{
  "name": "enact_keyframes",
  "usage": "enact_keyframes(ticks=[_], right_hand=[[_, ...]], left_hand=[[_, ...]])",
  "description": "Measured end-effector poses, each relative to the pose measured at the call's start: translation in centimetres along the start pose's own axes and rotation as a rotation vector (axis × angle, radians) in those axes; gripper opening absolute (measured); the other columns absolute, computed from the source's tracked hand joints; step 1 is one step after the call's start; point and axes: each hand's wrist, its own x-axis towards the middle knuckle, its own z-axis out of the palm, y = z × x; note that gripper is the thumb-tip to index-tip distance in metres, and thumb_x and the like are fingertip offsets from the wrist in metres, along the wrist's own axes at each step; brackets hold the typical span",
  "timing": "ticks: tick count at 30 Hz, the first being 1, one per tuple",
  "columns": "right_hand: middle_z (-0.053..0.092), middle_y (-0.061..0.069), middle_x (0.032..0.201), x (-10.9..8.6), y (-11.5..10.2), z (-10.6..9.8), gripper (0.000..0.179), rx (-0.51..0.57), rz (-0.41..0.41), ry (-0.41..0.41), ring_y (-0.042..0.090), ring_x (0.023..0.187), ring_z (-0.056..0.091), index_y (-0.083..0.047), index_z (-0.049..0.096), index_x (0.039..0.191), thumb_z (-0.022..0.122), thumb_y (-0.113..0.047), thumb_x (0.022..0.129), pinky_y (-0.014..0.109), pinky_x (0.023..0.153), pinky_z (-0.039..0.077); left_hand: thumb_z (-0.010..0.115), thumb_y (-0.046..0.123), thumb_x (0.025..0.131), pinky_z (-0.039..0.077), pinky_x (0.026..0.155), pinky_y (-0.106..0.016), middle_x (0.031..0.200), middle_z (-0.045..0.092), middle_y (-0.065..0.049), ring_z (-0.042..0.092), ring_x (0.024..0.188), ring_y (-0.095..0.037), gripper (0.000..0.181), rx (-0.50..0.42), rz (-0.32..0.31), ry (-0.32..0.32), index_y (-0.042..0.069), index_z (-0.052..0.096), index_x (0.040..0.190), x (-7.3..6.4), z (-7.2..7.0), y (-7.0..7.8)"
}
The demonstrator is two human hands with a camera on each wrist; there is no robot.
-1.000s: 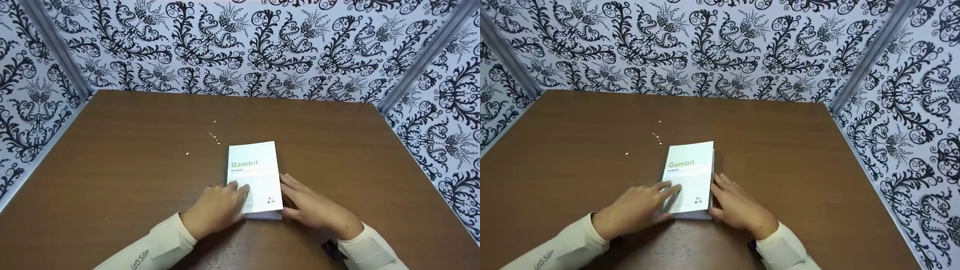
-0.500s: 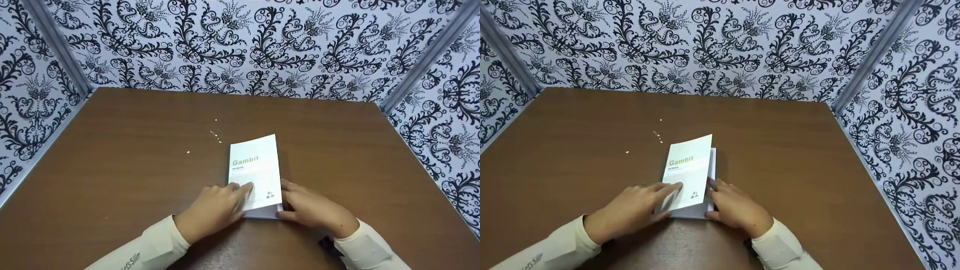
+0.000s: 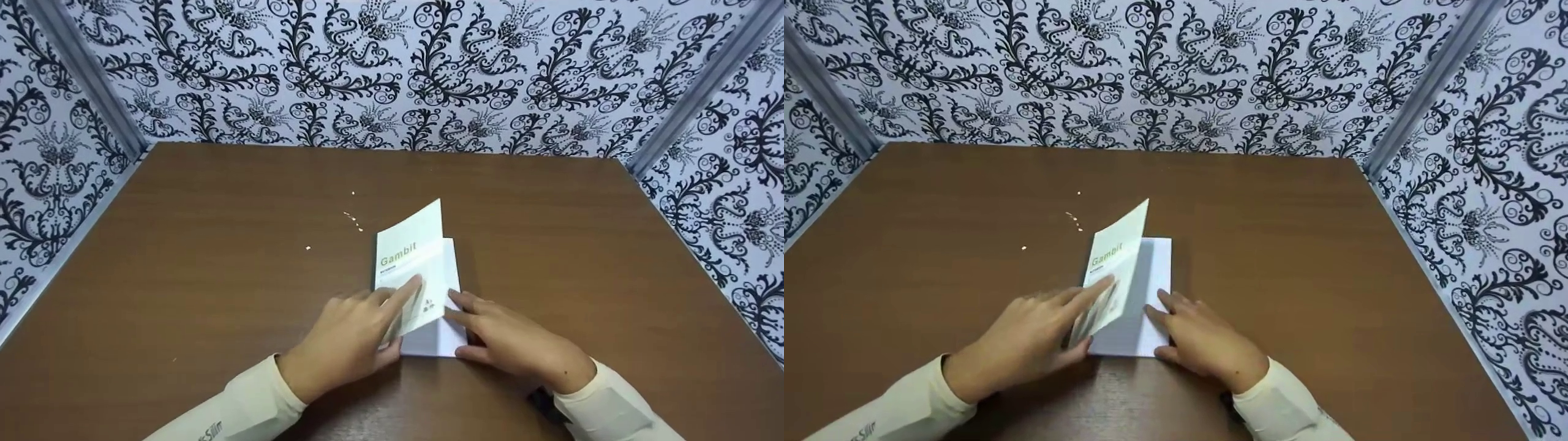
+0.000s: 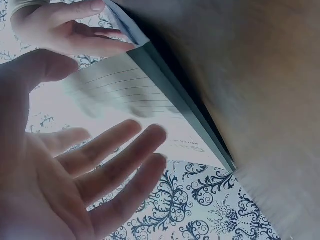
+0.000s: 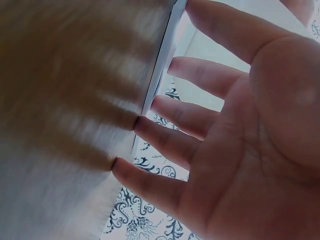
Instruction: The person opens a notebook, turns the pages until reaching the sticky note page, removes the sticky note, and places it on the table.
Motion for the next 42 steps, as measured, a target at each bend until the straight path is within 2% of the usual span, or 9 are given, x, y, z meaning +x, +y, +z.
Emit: enact_keyframes(ticks=[6,11,17,21,28,34,38,42], right_hand=[[0.043,0.024,0.153,-0.1,-0.1,-0.1,0.059,-0.013,-0.010,-0.009,0.043,0.141,0.043,-0.009,0.051,0.146,0.068,-0.031,0.094,0.060,0.107,0.041],[0.046,0.024,0.152,-0.2,-0.2,0.0,0.059,-0.027,-0.005,0.003,0.041,0.140,0.045,-0.010,0.053,0.145,0.070,-0.032,0.093,0.057,0.107,0.042],[0.044,0.022,0.153,-0.2,-0.2,-0.1,0.059,0.002,0.017,-0.015,0.041,0.141,0.043,-0.012,0.052,0.146,0.069,-0.032,0.094,0.058,0.108,0.041],[0.042,0.021,0.155,-0.2,-0.3,-0.3,0.059,0.013,0.029,-0.012,0.041,0.141,0.043,-0.014,0.051,0.147,0.069,-0.033,0.094,0.058,0.109,0.040],[0.042,0.021,0.155,-0.2,-0.3,-0.3,0.059,0.010,0.035,-0.014,0.041,0.142,0.043,-0.014,0.051,0.147,0.069,-0.033,0.094,0.058,0.108,0.040],[0.039,0.021,0.157,-0.1,-0.4,-0.4,0.061,0.030,0.052,-0.045,0.041,0.143,0.041,-0.014,0.049,0.148,0.067,-0.035,0.095,0.060,0.108,0.040],[0.039,0.020,0.157,-0.1,-0.4,-0.5,0.061,0.048,0.063,-0.055,0.041,0.143,0.040,-0.015,0.048,0.149,0.067,-0.036,0.095,0.061,0.108,0.039],[0.039,0.020,0.157,-0.1,-0.3,-0.4,0.061,0.041,0.065,-0.054,0.041,0.143,0.041,-0.015,0.049,0.149,0.068,-0.036,0.094,0.061,0.108,0.039]], left_hand=[[0.071,0.030,0.079,0.058,0.068,-0.038,0.123,0.068,-0.003,0.070,0.092,-0.022,0.084,-0.007,-0.027,0.096,0.018,0.036,0.155,0.5,-0.8,0.3],[0.071,0.022,0.079,0.055,0.081,-0.037,0.137,0.060,-0.004,0.066,0.108,-0.021,0.081,-0.045,-0.026,0.211,0.017,0.038,0.154,1.0,-1.7,0.2],[0.069,0.012,0.078,0.047,0.093,-0.039,0.137,0.058,-0.008,0.061,0.118,-0.022,0.070,-0.082,0.010,0.339,0.015,0.049,0.146,1.4,-2.8,-0.3],[0.064,0.007,0.079,0.044,0.097,-0.041,0.135,0.060,-0.008,0.059,0.122,-0.022,0.061,-0.094,0.034,0.391,0.014,0.057,0.139,1.6,-3.4,-0.6],[0.059,0.001,0.077,0.042,0.102,-0.048,0.137,0.061,-0.010,0.053,0.132,-0.028,0.055,-0.054,0.052,0.407,0.013,0.063,0.131,1.5,-4.3,-1.4],[0.061,-0.003,0.073,0.040,0.104,-0.052,0.133,0.062,-0.013,0.054,0.130,-0.033,0.045,0.030,0.088,0.437,0.014,0.071,0.114,1.7,-5.0,-2.2],[0.060,-0.006,0.076,0.037,0.109,-0.054,0.130,0.064,-0.012,0.056,0.128,-0.033,0.038,0.047,0.118,0.430,0.015,0.073,0.106,1.7,-5.4,-2.4],[0.057,-0.006,0.082,0.036,0.113,-0.053,0.124,0.068,-0.010,0.060,0.122,-0.032,0.033,0.086,0.138,0.393,0.015,0.074,0.101,1.6,-5.4,-2.6]])
